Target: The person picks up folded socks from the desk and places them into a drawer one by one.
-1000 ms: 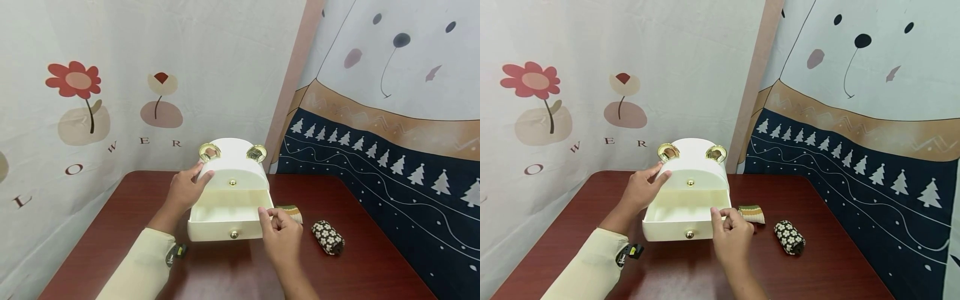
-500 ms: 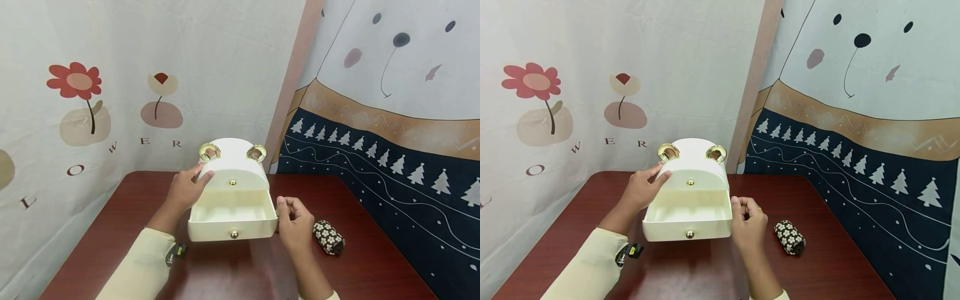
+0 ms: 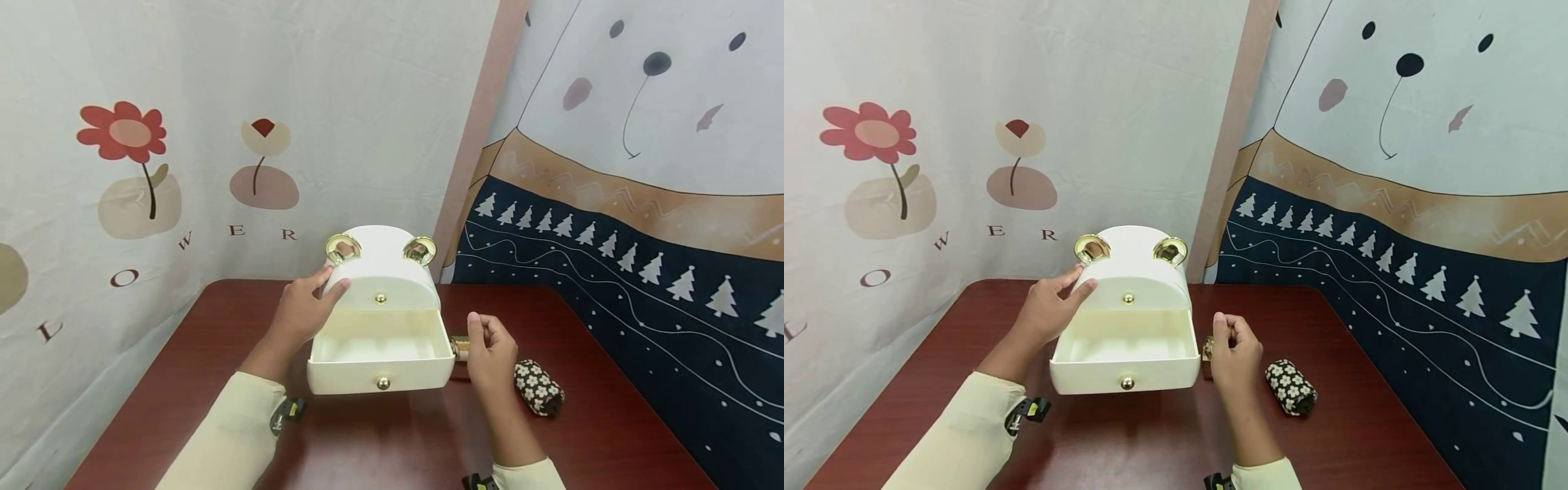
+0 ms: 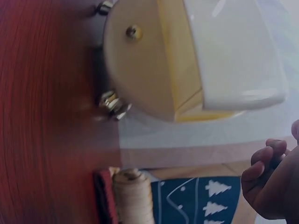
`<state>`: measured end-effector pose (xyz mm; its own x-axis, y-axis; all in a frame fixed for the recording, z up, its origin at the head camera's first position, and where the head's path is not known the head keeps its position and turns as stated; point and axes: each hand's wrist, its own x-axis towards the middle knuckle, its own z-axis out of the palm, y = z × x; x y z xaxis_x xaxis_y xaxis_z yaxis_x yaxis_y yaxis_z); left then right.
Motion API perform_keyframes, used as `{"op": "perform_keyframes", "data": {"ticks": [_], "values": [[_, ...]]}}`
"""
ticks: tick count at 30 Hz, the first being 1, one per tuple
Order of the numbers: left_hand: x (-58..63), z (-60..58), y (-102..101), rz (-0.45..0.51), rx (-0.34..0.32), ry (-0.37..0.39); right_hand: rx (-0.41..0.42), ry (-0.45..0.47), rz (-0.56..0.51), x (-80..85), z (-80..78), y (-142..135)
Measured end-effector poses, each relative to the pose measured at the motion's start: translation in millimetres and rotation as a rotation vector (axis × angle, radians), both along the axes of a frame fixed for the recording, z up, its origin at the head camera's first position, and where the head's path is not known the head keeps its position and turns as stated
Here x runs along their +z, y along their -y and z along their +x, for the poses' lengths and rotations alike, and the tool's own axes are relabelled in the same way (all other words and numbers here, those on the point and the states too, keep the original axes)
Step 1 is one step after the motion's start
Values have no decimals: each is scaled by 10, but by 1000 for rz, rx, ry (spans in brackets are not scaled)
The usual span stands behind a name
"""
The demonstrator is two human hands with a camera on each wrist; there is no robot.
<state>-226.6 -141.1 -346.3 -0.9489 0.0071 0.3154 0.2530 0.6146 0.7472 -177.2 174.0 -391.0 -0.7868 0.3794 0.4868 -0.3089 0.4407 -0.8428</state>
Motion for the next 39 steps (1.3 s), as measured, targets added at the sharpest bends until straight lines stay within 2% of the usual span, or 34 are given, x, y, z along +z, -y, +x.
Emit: {"op": "perform_keyframes", "data": {"ticks": [9, 19, 27, 33, 39], "values": [[-9, -6, 4, -11, 0, -11, -5, 192, -25, -251, -289, -172], [-2, 2, 7, -8, -7, -6, 17, 295, -4, -411, -461, -267], [15, -2, 16, -17, 2, -2, 50, 412, 61, -422, -518, -316], [17, -1, 16, -24, 8, 10, 108, 513, 49, -411, -606, -340], [21, 0, 9, -34, 10, 7, 86, 610, 81, -422, -681, -380]]}}
